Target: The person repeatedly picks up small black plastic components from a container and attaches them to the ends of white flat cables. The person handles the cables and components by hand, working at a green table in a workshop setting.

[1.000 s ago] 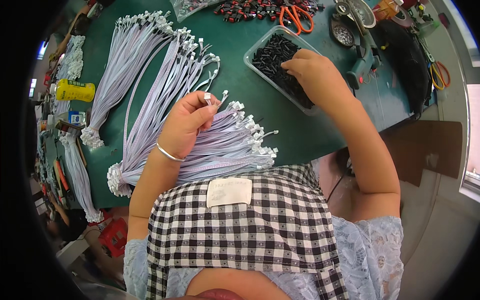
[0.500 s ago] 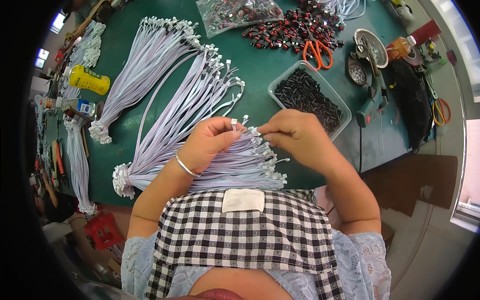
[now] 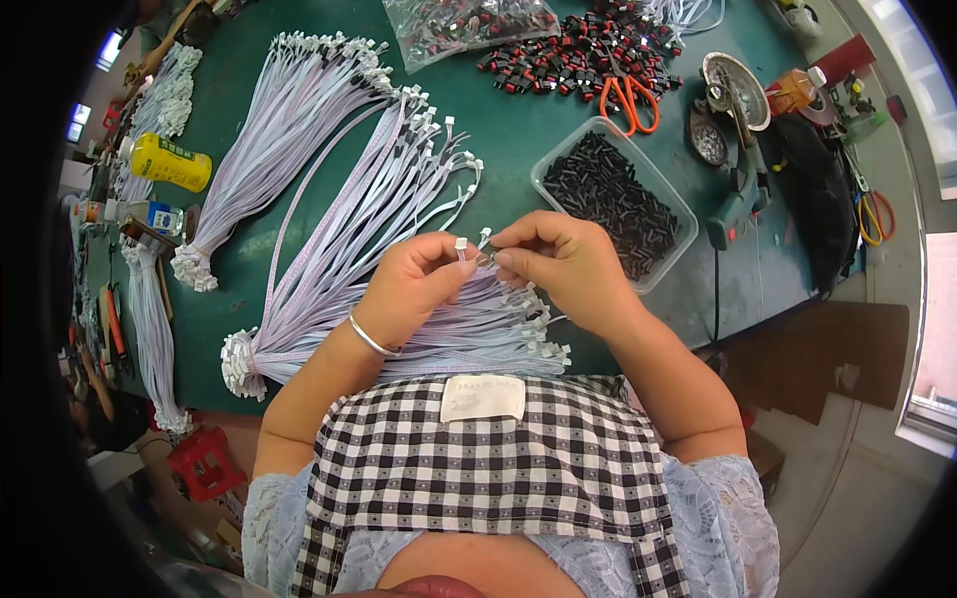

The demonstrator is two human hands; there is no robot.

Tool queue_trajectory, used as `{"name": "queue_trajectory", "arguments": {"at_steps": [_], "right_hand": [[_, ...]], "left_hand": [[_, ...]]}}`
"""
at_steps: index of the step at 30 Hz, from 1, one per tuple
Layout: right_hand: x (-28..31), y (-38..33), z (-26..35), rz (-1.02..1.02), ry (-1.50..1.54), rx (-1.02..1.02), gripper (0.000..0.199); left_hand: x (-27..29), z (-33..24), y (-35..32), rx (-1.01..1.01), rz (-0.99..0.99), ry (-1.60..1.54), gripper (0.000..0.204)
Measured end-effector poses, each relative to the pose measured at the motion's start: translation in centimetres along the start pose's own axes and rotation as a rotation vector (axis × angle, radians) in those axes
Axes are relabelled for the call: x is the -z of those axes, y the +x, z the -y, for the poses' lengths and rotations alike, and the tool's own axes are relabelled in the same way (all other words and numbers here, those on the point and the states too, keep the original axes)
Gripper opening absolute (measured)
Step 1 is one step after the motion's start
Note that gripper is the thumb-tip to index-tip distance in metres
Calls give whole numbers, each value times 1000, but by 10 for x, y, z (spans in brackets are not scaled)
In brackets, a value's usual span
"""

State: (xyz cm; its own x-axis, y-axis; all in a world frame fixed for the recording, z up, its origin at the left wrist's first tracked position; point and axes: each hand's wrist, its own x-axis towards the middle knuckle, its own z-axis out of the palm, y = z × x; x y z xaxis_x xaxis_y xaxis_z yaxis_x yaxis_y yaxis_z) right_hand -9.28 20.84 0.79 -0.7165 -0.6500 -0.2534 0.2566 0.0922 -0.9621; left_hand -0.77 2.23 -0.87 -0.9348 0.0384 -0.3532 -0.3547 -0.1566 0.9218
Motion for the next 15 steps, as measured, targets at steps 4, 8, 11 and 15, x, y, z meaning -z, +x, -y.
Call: {"name": "queue_trajectory", "arguments": {"at_steps": [4,8,11,15], "right_hand": [[-2,-1,-2,-31,-66,25,11],[-3,1,-3,-45,-99,20,9],[-4,1,-4,-34,-125,44,8],[-6,1,-2,-27,-148,37,8]], "left_hand": [[0,0,0,5,7,-44,14],[1,2,1,-2,15,-47,14],[1,0,0,12,10,-32,14],[1,1,1,6,6,-38,14]]}}
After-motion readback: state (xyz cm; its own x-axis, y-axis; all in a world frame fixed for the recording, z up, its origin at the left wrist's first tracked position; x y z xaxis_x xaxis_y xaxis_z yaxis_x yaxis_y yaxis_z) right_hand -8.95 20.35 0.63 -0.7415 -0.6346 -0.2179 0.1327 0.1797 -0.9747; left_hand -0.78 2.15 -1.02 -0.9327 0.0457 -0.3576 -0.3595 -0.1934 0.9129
